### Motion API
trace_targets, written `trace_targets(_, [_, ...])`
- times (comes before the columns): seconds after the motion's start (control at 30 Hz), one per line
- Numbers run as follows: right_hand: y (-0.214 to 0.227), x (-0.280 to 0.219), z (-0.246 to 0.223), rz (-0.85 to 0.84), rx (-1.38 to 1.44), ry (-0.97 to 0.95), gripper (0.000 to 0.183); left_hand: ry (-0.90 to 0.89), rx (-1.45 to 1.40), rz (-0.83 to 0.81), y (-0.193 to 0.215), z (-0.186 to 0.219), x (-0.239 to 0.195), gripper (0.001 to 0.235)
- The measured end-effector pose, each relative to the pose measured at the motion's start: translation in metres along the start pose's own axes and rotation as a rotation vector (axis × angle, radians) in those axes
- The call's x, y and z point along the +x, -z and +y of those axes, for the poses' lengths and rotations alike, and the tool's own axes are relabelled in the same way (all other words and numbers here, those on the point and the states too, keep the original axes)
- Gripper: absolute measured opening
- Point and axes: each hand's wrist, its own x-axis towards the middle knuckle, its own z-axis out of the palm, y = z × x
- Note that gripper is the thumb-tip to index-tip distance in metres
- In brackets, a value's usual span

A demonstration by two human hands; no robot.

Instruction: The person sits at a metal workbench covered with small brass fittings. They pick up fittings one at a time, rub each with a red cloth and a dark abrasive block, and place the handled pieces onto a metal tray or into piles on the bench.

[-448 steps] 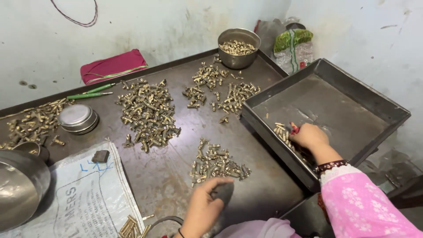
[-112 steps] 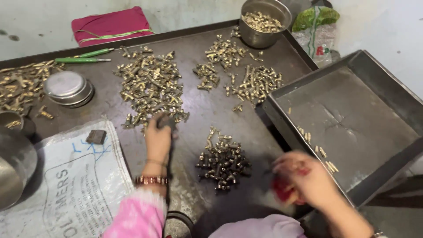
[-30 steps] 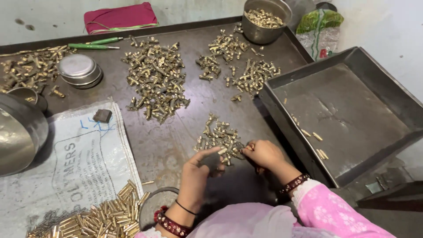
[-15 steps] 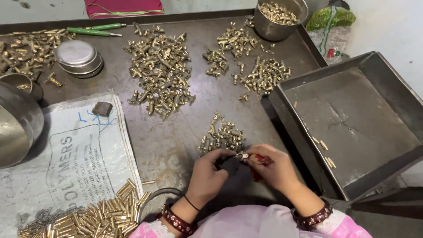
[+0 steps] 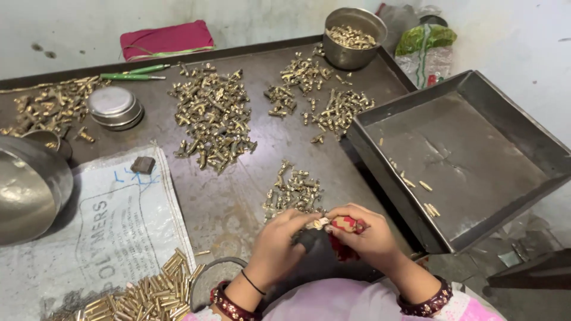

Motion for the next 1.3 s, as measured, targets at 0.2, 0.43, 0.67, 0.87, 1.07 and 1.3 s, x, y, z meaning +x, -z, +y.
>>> trace_targets(0.2, [0.094, 0.016, -0.013, 0.403, -0.336, 0.046, 0.016, 0.212, 0.308, 0.256, 0.043, -0.057, 0.042, 0.039])
trace_targets(0.43, [0.165, 0.059, 0.007, 0.163, -0.794, -0.845, 0.022, 0.525, 0.456, 0.349, 0.084, -0.213, 0.071, 0.038])
trace_targets(0.67, [0.163, 0.058, 0.120, -0.001, -1.153, -0.790, 0.034, 0.403, 0.299, 0.569, 0.065, -0.181, 0.072, 0.041])
trace_targets(0.87, [0.145, 0.054, 0.038, 0.520, -0.489, -0.408, 0.028, 0.272, -0.320, 0.314, 0.011, -0.057, 0.048, 0.060])
trace_targets(1.07, [0.039, 0.042, -0.012, 0.128, 0.189, -0.210, 0.018, 0.243, -0.880, 0.093, -0.016, 0.008, 0.030, 0.046])
trace_targets(1.3, [0.003, 0.016, 0.003, -0.047, 0.287, -0.354, 0.016, 0.176, -0.616, 0.194, -0.008, 0.017, 0.000, 0.047])
